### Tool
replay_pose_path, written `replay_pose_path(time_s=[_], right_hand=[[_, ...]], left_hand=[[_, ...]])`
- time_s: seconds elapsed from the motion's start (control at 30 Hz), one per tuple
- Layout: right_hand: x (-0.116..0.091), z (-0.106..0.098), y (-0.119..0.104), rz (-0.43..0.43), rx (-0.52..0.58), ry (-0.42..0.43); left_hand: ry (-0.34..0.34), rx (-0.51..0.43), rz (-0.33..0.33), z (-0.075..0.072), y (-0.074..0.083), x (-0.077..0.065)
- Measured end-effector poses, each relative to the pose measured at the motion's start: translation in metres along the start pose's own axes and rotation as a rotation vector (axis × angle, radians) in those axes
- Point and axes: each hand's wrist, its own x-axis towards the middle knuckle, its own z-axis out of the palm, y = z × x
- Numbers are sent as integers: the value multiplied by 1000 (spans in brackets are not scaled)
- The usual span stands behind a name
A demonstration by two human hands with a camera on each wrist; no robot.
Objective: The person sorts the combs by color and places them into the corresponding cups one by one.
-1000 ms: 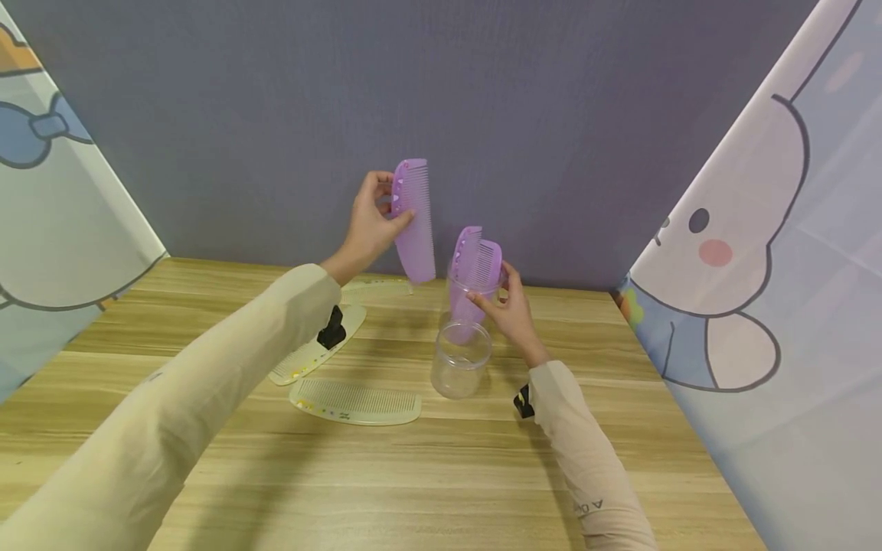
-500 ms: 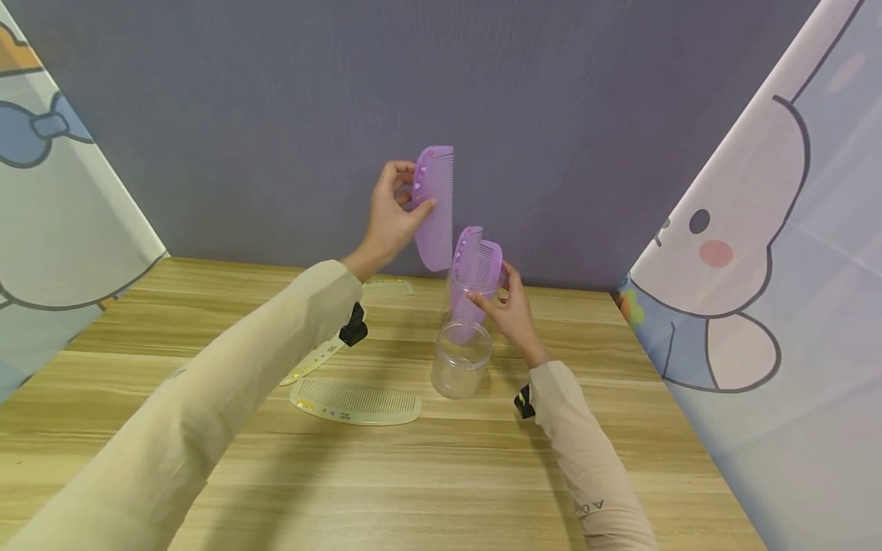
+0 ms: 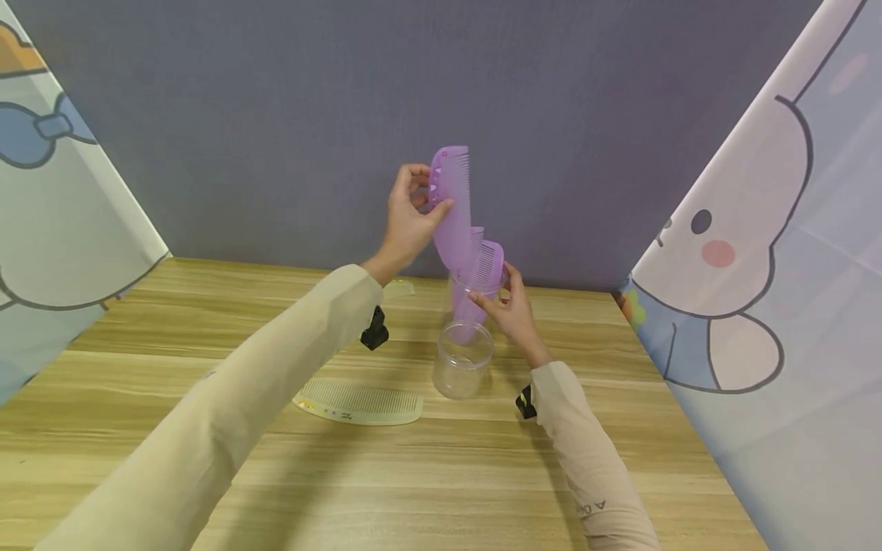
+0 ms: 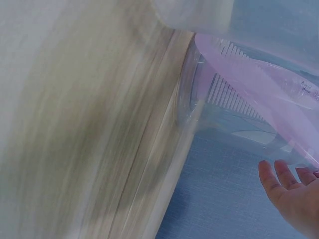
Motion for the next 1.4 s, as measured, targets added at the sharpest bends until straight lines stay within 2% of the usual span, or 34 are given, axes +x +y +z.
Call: replay_pose_path(time_s=[0.07,0.17,0.4,0.57,0.83,1.23,1.4], right_hand=[[0,0,0,6,-1,3],[-1,0,0,9,3,4],[0,-1,2,4,0,-7],[-2,-2,-4,23,12,-19],[-13,-2,-35,34,25,-35],[-13,-2,-35,26,52,-37],[-13,-2,-34,23,55,-40]], left_hand=[[-1,-4,7,2,4,-2],[-3,-8,9,6,1,-3],[-1,-11,-6,17,-35,-1],[-17,6,-24,22,-47,-6],[-123,61,-72,26,-56,-16],[-300,216,-131,29,-68,-29],[-348,281,-145,29,-72,-33]])
